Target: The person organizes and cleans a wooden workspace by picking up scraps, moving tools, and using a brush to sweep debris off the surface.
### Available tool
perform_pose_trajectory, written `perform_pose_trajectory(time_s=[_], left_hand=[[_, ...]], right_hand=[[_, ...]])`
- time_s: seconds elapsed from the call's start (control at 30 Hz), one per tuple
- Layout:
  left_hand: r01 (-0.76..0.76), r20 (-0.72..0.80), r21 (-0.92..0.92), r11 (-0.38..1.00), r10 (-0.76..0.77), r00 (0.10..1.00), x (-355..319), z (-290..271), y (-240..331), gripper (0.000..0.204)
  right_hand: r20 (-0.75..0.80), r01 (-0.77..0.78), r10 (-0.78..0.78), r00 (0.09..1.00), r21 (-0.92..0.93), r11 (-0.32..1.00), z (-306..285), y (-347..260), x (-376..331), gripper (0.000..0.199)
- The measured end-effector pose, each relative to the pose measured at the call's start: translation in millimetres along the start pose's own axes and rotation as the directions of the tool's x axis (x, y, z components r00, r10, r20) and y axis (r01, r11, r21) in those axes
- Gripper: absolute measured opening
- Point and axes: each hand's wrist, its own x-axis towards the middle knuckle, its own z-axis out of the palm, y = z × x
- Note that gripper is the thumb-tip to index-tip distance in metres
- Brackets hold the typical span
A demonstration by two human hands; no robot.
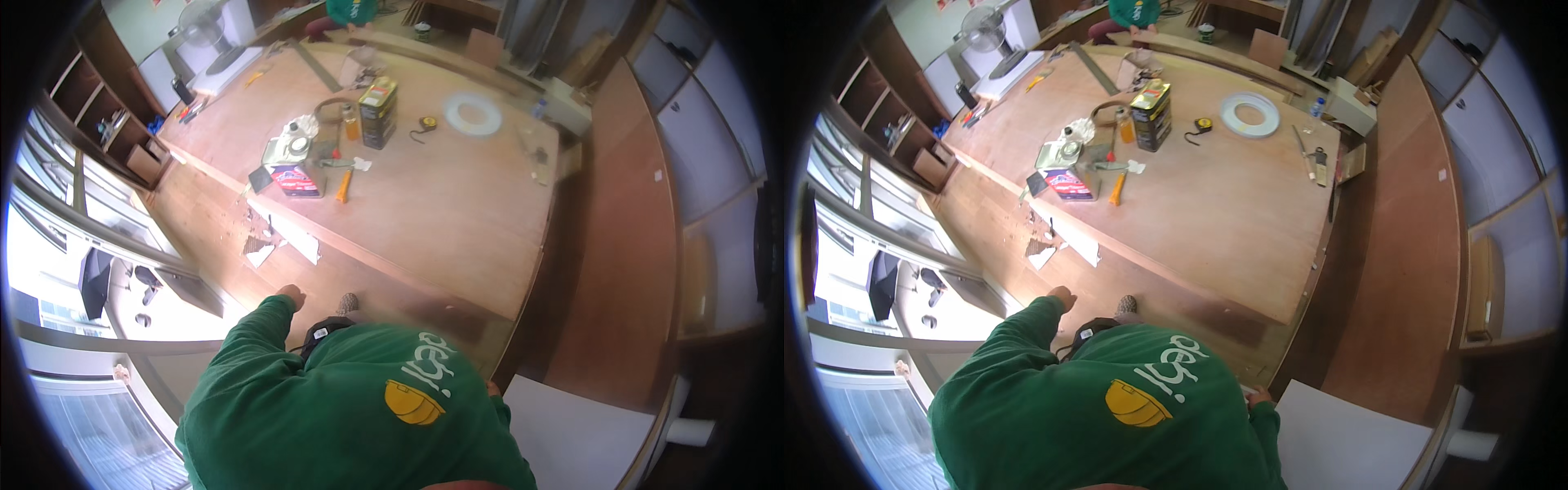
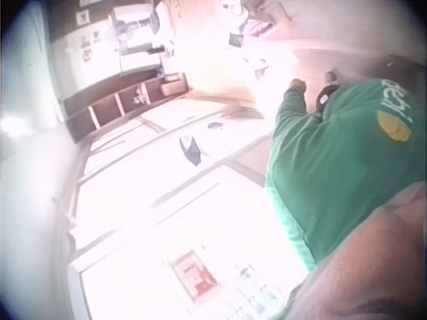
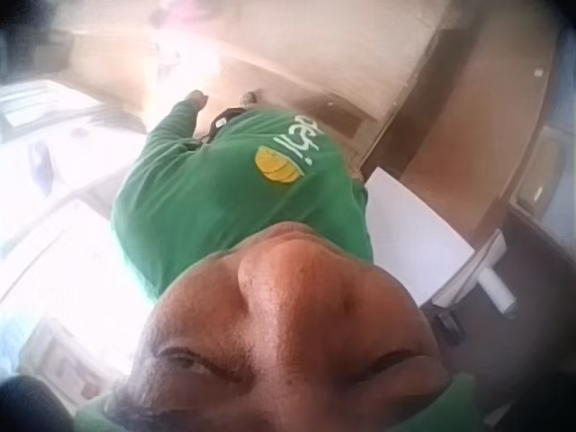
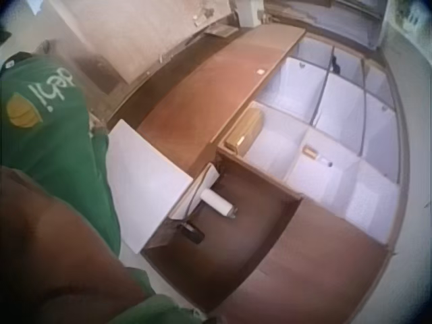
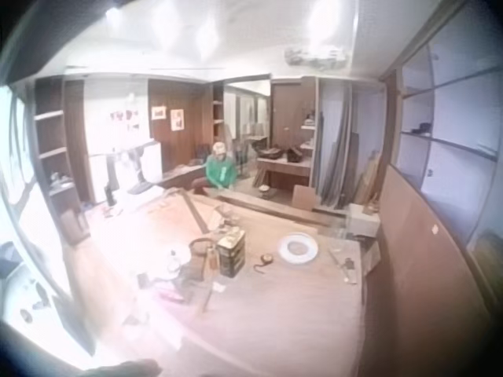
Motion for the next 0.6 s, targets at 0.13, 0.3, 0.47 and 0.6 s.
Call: perform_pose_trajectory(time_s=[0.13,0.3,0.47,0.6], left_hand=[[-0.025,0.005,-0.159,0.987,0.026,1.000,5.2,18.4,-63.3,0.055],[0.018,0.243,-0.424,0.906,0.095,0.965,14.0,-89.3,-71.8,0.078],[-0.049,-0.038,-0.616,0.786,0.032,0.999,101.4,-26.9,-196.6,0.074],[0.134,0.039,-0.700,0.701,-0.150,0.988,110.9,-13.5,-268.0,0.069]], right_hand=[[0.110,-0.025,0.020,0.994,0.037,0.999,41.7,-137.8,-71.1,0.029],[-0.003,0.219,-0.236,0.972,-0.365,0.905,107.0,-131.9,-2.8,0.019],[0.216,0.372,-0.303,0.928,-0.559,0.741,155.6,-185.4,17.8,0.029],[0.190,0.384,-0.335,0.923,-0.507,0.772,183.6,-310.7,-6.8,0.034]])
